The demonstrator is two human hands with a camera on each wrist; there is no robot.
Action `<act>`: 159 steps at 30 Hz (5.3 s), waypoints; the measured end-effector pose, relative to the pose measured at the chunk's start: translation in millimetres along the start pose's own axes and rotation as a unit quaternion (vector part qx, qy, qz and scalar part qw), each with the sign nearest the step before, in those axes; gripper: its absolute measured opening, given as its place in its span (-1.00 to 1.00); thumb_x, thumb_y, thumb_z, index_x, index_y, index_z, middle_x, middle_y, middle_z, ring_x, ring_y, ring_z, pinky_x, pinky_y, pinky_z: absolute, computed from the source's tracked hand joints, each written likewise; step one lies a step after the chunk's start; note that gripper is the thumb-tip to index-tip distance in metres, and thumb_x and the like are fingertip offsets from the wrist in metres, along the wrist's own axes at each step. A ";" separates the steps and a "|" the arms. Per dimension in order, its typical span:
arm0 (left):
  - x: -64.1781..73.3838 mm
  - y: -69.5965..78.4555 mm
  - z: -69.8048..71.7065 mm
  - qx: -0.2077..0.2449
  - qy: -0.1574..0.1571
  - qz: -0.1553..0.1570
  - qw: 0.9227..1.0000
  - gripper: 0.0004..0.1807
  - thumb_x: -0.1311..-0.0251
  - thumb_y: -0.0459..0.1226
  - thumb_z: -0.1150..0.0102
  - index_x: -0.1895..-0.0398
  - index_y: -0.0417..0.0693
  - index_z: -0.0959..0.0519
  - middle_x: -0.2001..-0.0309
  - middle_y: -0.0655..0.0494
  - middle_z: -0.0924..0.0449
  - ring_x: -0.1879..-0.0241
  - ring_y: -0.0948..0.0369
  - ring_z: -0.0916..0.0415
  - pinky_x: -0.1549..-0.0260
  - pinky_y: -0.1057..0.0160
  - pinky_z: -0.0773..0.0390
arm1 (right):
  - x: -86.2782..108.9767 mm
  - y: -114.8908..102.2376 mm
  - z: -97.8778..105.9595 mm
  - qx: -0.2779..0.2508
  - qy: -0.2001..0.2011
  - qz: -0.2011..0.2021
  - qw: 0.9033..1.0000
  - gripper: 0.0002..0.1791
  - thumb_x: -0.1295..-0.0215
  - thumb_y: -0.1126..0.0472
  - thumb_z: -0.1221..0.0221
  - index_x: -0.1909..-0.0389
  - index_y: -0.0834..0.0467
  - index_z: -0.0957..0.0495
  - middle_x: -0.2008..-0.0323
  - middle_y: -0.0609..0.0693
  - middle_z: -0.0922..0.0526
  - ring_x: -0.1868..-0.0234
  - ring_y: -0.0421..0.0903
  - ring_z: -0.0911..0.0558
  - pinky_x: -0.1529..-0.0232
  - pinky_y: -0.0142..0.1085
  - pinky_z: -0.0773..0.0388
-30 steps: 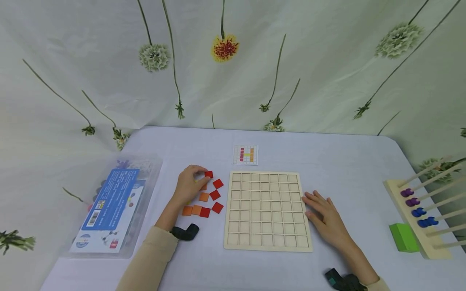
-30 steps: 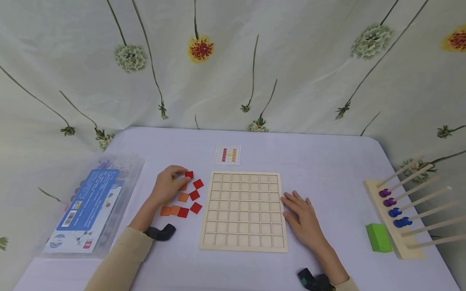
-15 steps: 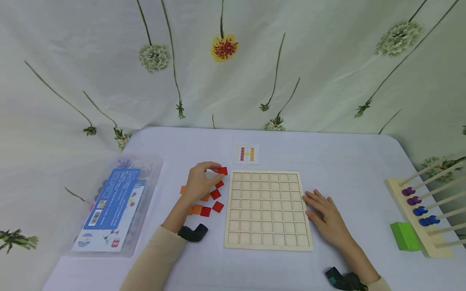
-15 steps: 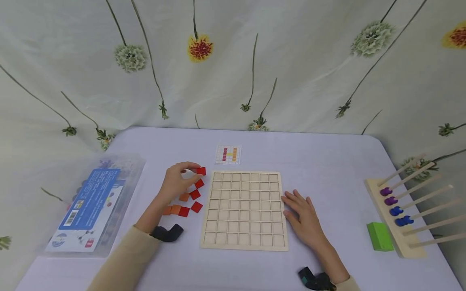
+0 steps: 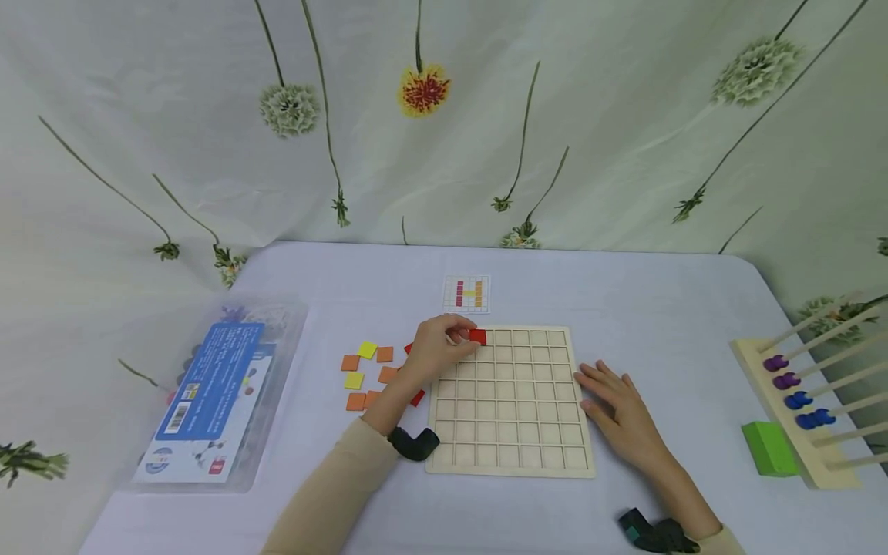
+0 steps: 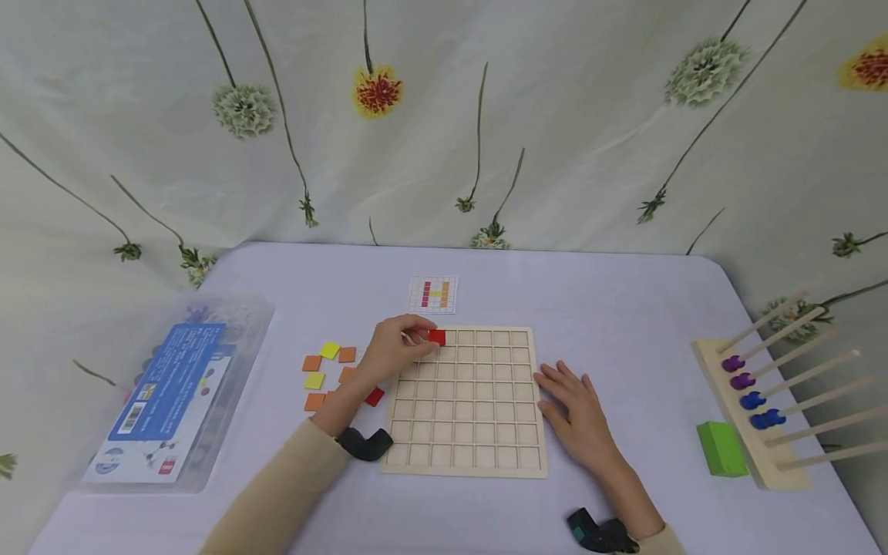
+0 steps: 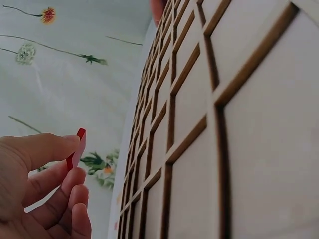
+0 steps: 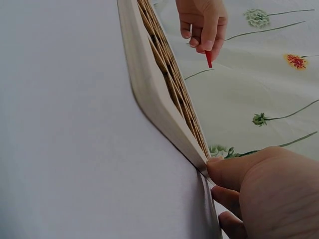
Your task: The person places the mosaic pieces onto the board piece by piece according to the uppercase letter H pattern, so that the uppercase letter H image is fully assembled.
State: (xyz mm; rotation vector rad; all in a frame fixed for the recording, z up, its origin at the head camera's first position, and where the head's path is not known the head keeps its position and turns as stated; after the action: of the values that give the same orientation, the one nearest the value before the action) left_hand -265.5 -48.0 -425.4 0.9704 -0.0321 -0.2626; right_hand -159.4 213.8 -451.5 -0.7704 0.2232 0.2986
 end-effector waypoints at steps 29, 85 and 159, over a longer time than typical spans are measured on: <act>0.2 -2.1 -32.5 -0.092 -0.027 -0.034 0.995 -0.82 -0.07 -0.31 -0.31 0.24 -0.17 -0.68 0.46 0.13 -0.49 0.41 0.25 -0.37 0.39 0.35 -0.37 | 0.1 -1.2 -0.2 0.004 0.000 -0.004 1.000 -0.56 -0.24 0.34 -0.24 -0.17 0.28 -0.54 -0.25 0.30 -0.48 -0.36 0.40 -0.28 -0.32 0.36 0.06; 30.3 -65.5 56.2 -0.143 0.058 0.073 0.985 -0.65 -0.02 -0.23 -0.39 0.13 -0.19 -0.61 0.33 0.00 -0.43 0.32 0.15 -0.37 0.37 0.29 -0.37 | -0.4 -0.4 -0.2 0.001 0.002 -0.011 1.000 -0.56 -0.25 0.33 -0.23 -0.17 0.27 -0.54 -0.25 0.28 -0.49 -0.37 0.37 -0.28 -0.35 0.34 0.08; 17.8 11.4 -38.5 -0.157 -0.090 -0.078 0.980 -0.77 -0.03 -0.25 -0.36 0.21 -0.10 -0.71 0.44 0.16 -0.42 0.40 0.27 -0.32 0.41 0.35 -0.32 | 0.5 -2.4 0.4 -0.001 0.001 0.001 1.000 -0.57 -0.24 0.34 -0.23 -0.16 0.27 -0.55 -0.24 0.29 -0.49 -0.36 0.40 -0.27 -0.32 0.38 0.07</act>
State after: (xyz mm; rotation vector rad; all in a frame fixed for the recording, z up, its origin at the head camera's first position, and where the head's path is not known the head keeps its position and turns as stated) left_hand -240.4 -14.9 -439.5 0.6327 -0.0787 -0.4844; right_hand -158.0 212.6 -449.8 -0.7736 0.2251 0.2993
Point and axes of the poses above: each hand's wrist, its own x-axis away from the middle knuckle, its own z-axis out of the back of the hand, y = z × x, the point moved 9 cm from there along -x, towards the middle knuckle
